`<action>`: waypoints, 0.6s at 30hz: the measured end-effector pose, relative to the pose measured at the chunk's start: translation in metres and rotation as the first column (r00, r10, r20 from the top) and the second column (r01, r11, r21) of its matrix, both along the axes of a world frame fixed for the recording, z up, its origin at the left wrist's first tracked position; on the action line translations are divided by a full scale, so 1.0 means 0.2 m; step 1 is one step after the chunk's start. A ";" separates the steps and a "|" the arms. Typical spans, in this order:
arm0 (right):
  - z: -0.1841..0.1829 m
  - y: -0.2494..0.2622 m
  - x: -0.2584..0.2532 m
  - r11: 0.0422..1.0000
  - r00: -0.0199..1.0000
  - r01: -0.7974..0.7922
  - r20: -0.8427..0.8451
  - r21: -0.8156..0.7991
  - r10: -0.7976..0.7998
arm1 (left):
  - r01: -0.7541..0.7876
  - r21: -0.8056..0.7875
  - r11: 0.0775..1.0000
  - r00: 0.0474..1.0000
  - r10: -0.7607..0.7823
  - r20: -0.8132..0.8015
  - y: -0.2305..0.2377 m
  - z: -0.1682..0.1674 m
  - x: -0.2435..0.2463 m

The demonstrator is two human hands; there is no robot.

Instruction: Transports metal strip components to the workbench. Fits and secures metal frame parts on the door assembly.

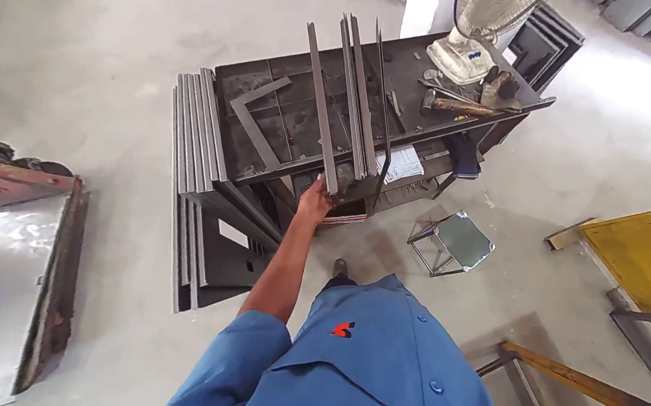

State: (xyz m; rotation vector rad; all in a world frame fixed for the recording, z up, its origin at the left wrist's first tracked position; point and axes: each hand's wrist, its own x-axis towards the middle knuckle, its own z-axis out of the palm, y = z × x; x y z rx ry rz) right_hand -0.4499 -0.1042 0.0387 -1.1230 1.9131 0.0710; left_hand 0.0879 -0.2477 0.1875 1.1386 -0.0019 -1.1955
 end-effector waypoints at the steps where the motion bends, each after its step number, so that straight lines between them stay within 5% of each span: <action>1: -0.01 0.00 0.04 0.999 1.000 0.019 -0.007 -0.041 -0.019 | 0.022 -0.029 0.999 0.999 -0.023 -0.029 -0.02 -0.01 0.01; 3: 0.22 -0.20 0.19 0.956 0.997 -0.046 0.065 0.290 0.028 | 0.043 -0.070 0.997 0.994 -0.050 -0.095 -0.04 -0.05 0.04; 4: 0.12 -0.18 0.27 1.000 0.999 -0.003 0.033 0.008 0.003 | 0.054 -0.090 0.995 0.990 -0.065 -0.128 -0.03 -0.07 0.05; 8: -0.05 -0.59 0.59 0.953 0.959 -0.214 0.141 -0.214 0.247 | 0.120 -0.139 0.983 0.972 -0.144 -0.183 -0.03 -0.11 0.09; 12: 0.28 -0.96 1.18 0.844 0.822 -0.392 0.273 -0.365 0.500 | 0.164 -0.155 0.974 0.961 -0.194 -0.198 -0.04 -0.15 0.15; 18: 0.70 -1.13 1.86 0.628 0.568 -0.579 0.295 -0.520 0.768 | 0.193 -0.191 0.963 0.961 -0.225 -0.164 -0.05 -0.14 0.19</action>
